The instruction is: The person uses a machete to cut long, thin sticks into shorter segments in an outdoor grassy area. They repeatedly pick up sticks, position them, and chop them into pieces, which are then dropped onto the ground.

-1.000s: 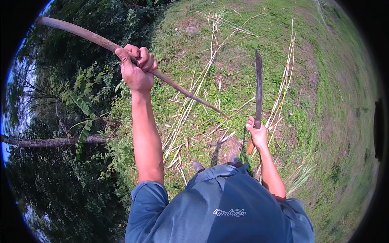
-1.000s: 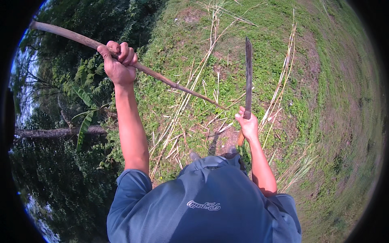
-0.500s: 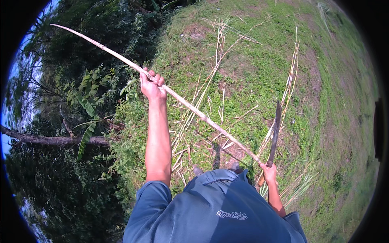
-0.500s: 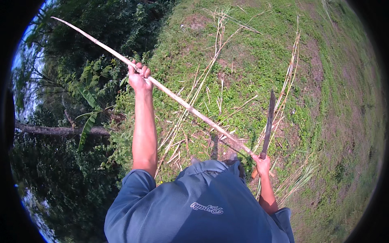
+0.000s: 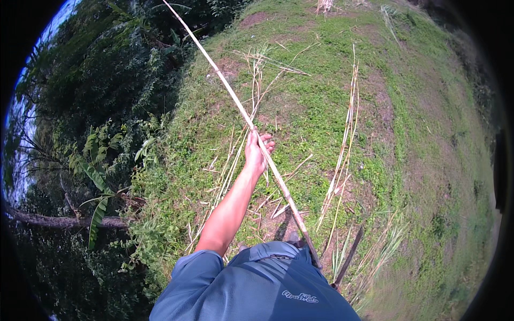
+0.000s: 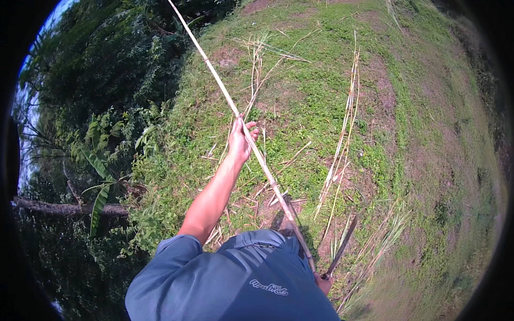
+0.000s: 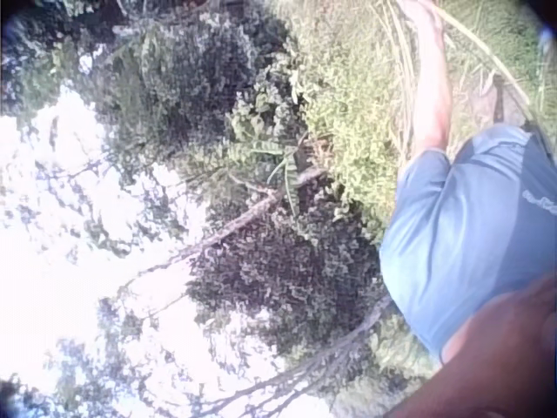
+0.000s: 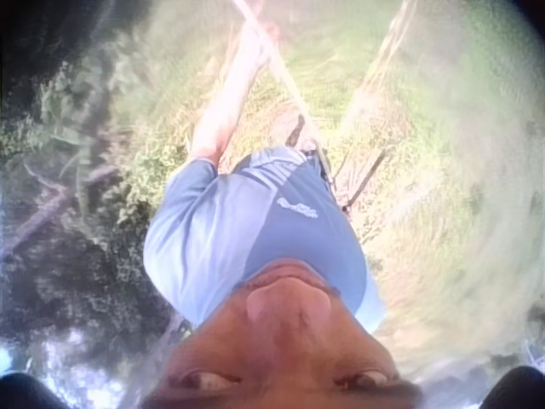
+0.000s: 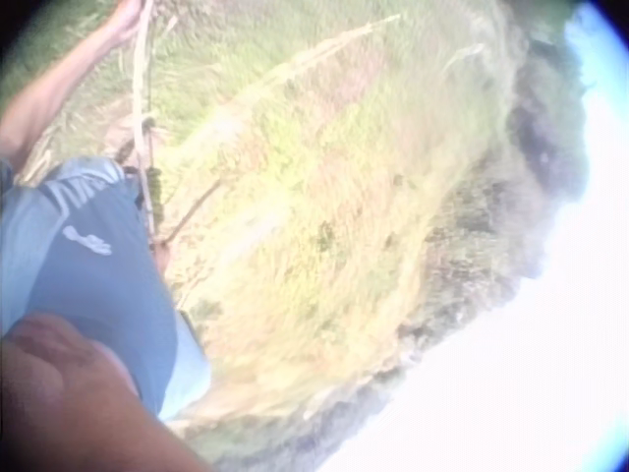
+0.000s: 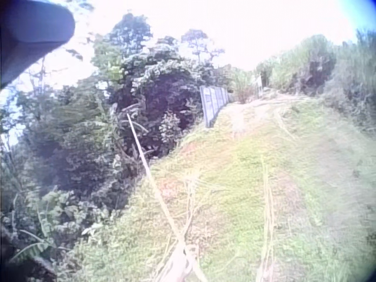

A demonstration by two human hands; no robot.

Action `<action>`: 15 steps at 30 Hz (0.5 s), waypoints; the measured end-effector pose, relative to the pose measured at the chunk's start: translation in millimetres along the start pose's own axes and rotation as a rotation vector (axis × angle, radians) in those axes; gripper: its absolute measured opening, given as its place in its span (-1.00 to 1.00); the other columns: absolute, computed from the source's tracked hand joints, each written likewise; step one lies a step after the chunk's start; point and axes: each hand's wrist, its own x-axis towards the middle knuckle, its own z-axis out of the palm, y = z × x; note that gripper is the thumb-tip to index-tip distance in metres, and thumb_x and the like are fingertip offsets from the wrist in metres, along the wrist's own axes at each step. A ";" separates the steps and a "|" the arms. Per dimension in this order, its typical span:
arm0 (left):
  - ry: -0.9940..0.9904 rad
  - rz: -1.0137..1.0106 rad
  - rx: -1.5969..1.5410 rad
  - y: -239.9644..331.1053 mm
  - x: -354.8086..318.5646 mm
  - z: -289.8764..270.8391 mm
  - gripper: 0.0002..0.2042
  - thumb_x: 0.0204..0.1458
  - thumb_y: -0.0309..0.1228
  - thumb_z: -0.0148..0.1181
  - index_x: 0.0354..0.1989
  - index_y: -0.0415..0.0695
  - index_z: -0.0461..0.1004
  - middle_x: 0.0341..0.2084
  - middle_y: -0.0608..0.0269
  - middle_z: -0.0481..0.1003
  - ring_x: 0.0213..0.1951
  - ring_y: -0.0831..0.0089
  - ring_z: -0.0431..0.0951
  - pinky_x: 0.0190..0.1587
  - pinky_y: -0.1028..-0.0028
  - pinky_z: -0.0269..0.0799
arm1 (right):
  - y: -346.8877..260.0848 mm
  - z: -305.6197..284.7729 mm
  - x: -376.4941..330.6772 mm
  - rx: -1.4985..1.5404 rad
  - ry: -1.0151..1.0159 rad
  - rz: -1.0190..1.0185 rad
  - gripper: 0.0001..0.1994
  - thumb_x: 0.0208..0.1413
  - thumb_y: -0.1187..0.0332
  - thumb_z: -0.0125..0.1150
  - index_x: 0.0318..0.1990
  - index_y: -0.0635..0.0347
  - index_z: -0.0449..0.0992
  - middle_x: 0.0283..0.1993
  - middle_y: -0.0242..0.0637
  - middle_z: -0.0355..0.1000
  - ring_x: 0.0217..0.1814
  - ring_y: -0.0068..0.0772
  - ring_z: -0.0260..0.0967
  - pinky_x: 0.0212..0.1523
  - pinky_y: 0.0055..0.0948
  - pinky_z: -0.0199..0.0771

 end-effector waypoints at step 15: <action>-0.384 -0.633 0.772 -226.5 -104.1 -20.7 -0.58 0.27 -0.10 -0.16 0.18 -0.05 0.30 0.01 0.28 0.46 -0.03 0.45 0.46 -0.04 0.33 0.36 | -174.5 47.7 92.8 0.405 0.152 -0.131 -0.86 -0.01 0.44 0.28 -0.40 0.23 0.41 -0.55 -0.41 0.35 -0.53 -0.65 0.27 -0.50 -0.58 0.29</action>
